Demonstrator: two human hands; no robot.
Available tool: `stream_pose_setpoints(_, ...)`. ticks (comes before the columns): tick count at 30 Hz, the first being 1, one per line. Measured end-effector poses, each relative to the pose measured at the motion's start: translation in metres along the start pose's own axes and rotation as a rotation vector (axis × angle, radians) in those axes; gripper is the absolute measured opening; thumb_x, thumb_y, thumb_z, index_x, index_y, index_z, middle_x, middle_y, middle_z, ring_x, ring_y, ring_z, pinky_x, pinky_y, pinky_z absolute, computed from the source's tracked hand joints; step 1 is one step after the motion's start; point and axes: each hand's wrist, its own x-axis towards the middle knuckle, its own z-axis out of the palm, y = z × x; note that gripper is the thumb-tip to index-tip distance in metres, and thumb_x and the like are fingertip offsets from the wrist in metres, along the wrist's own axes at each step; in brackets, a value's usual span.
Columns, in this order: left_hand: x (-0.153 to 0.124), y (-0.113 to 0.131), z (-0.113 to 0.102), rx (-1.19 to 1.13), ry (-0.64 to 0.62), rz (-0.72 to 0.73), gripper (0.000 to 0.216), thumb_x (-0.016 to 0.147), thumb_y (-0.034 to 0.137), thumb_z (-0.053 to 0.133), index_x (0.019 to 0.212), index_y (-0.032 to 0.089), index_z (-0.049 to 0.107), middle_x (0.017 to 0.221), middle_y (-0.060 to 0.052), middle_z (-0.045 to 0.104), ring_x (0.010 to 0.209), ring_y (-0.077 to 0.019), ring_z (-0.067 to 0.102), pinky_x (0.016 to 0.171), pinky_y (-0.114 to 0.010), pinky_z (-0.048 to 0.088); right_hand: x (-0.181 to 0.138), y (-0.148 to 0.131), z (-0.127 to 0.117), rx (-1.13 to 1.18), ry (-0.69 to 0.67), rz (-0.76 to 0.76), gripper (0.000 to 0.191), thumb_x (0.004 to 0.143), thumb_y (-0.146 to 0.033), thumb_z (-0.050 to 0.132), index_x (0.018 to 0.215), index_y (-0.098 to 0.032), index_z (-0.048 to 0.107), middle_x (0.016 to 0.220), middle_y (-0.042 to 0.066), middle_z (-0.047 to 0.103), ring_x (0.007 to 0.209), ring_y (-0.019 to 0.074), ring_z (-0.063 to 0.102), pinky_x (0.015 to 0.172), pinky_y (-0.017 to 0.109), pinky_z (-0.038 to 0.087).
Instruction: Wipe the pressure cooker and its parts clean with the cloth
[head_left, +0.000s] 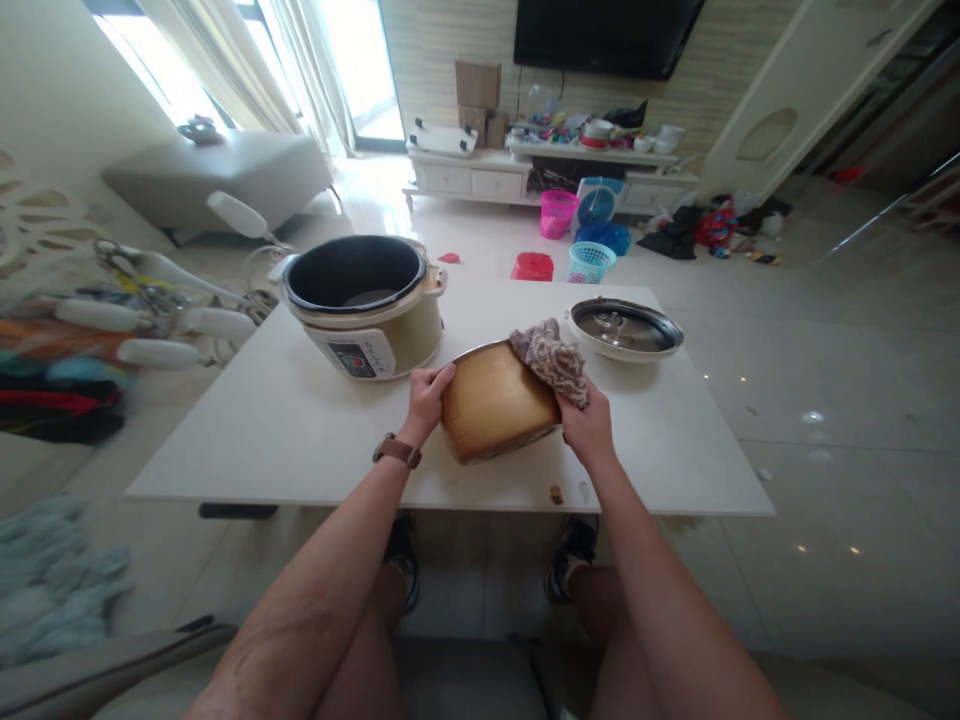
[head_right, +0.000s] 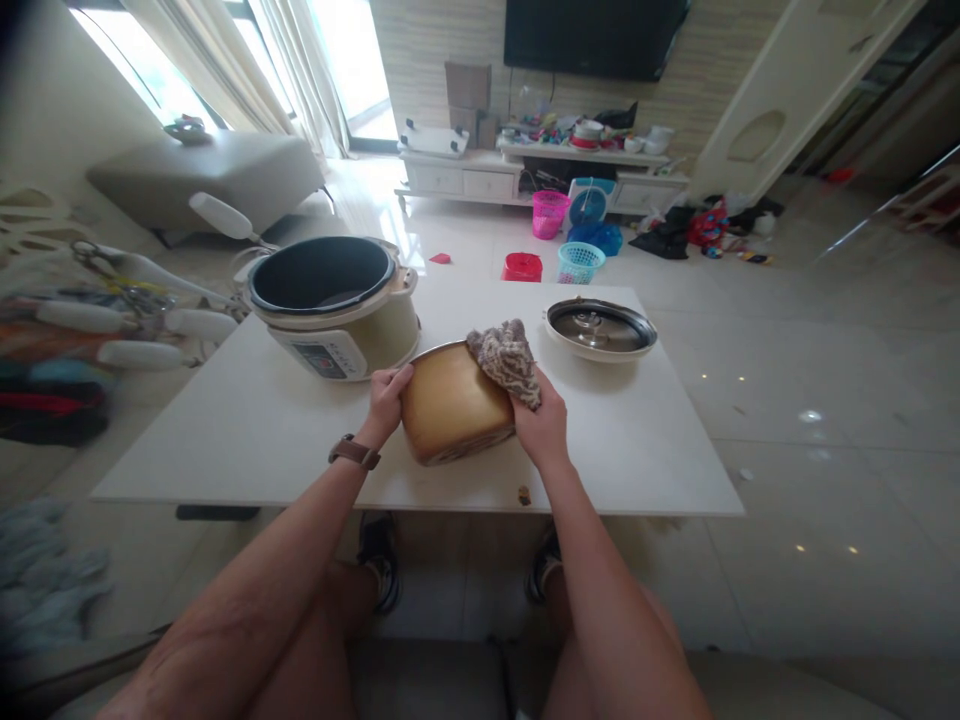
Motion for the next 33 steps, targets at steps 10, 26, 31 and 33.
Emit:
stream_pose_setpoints(10,0.004,0.033,0.001,0.124,-0.051,0.081,0.062,0.09,0.062,0.062,0.056,0.023,0.028,0.059,0.003,0.022,0.059,-0.012,0.022,0.056,-0.033,0.015,-0.001,0.003,0.006,0.013,0.091,0.141,0.042,0.087,-0.055,0.07,0.102,-0.017,0.081,0.097,0.01,0.084,0.096,0.0319,0.075,0.09,0.044,0.059)
stream_pose_setpoints(26,0.005,0.019,0.006,0.093,-0.044,-0.001,0.065,0.083,0.063,0.065,0.05,0.023,0.027,0.053,0.004,0.02,0.055,-0.0094,0.018,0.053,-0.03,0.012,-0.009,-0.027,0.0,-0.251,-0.169,-0.352,0.058,0.087,-0.028,0.063,0.144,-0.029,0.07,0.159,0.007,0.063,0.152,0.0352,0.054,0.126,0.053,0.042)
stream_pose_setpoints(31,0.002,0.0,-0.002,0.054,0.016,-0.025,0.073,0.081,0.078,0.064,0.051,0.024,0.025,0.054,0.004,0.019,0.056,-0.01,0.017,0.053,-0.031,0.012,0.001,0.008,0.008,0.013,0.074,0.119,0.046,0.088,-0.054,0.067,0.11,-0.016,0.081,0.109,0.013,0.084,0.108,0.0353,0.074,0.101,0.05,0.057)
stream_pose_setpoints(33,0.002,-0.002,-0.005,0.082,0.003,-0.007,0.069,0.085,0.075,0.06,0.053,0.024,0.026,0.055,0.004,0.022,0.057,-0.0112,0.02,0.054,-0.031,0.015,0.003,0.016,0.009,0.042,0.124,0.23,0.049,0.084,-0.061,0.069,0.098,-0.015,0.081,0.097,0.012,0.084,0.1,0.0349,0.074,0.095,0.048,0.058)
